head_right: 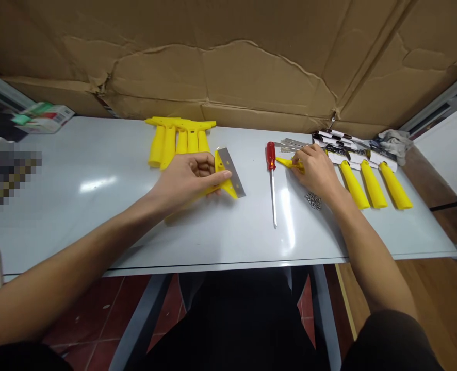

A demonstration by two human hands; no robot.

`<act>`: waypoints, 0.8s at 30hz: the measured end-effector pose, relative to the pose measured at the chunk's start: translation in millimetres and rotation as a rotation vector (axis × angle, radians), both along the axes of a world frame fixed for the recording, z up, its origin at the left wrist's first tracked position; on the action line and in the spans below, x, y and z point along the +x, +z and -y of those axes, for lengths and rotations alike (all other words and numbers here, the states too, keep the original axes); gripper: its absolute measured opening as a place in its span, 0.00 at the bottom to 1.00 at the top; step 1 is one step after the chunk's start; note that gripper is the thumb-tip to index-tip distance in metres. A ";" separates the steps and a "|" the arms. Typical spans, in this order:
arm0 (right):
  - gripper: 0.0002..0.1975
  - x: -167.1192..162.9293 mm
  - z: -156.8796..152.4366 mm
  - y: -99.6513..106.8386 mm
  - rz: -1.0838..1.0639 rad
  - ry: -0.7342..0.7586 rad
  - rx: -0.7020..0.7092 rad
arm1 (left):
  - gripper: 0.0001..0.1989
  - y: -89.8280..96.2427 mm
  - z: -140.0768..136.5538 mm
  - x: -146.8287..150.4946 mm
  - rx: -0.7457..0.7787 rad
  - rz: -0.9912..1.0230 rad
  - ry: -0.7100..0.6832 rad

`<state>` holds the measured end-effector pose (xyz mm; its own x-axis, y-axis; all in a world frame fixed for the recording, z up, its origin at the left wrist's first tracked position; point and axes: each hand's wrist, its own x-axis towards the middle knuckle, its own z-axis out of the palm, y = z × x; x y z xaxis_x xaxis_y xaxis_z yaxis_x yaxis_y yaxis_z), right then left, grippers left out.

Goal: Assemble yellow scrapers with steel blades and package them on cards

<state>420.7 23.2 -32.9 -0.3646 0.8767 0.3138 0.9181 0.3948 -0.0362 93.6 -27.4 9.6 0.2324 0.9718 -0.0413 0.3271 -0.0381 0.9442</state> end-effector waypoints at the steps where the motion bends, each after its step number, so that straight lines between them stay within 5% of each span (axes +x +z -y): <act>1: 0.09 1.6 0.4 1.7 -0.026 0.023 -0.002 | 0.15 -0.8 -0.4 -0.4 0.002 0.006 -0.004; 6: 0.13 -11.8 16.8 18.7 -0.524 -0.003 0.057 | 0.17 -6.3 -3.0 -2.1 0.003 0.011 -0.056; 10: 0.20 -38.8 36.4 31.5 -1.034 0.135 -0.181 | 0.16 -9.8 -3.3 -2.0 0.013 -0.022 -0.119; 15: 0.29 -59.6 49.2 30.3 -1.211 0.190 -0.458 | 0.12 -11.6 -1.5 0.1 -0.002 -0.062 -0.166; 20: 0.19 -80.2 56.6 9.8 -1.324 0.259 -0.712 | 0.10 -13.8 1.4 4.1 -0.003 -0.067 -0.197; 24: 0.25 -96.4 62.3 4.5 -1.296 0.266 -0.743 | 0.09 -16.2 3.2 6.5 0.083 -0.114 -0.189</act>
